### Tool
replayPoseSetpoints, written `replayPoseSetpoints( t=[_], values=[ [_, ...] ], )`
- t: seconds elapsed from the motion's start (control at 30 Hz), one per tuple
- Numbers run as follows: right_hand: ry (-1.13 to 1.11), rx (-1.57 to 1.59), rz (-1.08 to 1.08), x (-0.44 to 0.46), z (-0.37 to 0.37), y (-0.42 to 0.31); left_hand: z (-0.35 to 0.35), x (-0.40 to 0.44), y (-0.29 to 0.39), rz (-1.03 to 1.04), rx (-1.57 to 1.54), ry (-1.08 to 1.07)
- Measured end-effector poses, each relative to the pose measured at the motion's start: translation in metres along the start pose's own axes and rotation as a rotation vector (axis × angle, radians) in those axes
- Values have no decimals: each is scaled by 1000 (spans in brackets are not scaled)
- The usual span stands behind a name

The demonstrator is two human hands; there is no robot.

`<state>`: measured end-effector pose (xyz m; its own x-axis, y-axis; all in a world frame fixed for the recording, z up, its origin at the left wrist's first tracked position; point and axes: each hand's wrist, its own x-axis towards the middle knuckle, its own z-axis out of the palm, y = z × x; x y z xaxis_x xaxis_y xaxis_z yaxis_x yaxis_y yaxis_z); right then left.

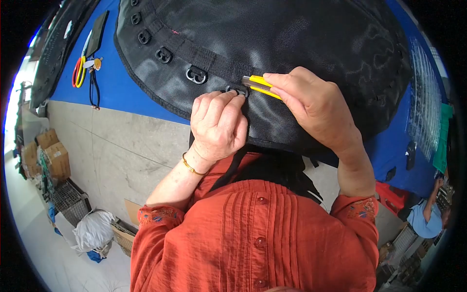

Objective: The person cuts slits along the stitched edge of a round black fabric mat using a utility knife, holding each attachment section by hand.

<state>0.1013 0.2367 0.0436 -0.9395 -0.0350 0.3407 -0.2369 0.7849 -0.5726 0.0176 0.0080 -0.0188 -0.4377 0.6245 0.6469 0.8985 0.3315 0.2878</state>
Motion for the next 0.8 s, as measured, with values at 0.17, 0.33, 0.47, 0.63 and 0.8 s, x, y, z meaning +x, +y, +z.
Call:
replayPoseSetpoints(
  t=[0.17,0.33,0.47,0.63,0.8],
  values=[
    [-29,-106,-26,-1,-5,-11,0,1,0,15,15,2],
    [-51,-170,-64,-2,-8,-14,0,2,1,11,5,11],
    [-80,-206,-85,-3,-12,-14,1,1,1,16,11,12],
    [-91,-207,-92,-4,-15,-13,1,2,0,21,14,10],
    [-98,-199,-78,-4,-16,-12,-1,3,1,31,8,8]
  ],
)
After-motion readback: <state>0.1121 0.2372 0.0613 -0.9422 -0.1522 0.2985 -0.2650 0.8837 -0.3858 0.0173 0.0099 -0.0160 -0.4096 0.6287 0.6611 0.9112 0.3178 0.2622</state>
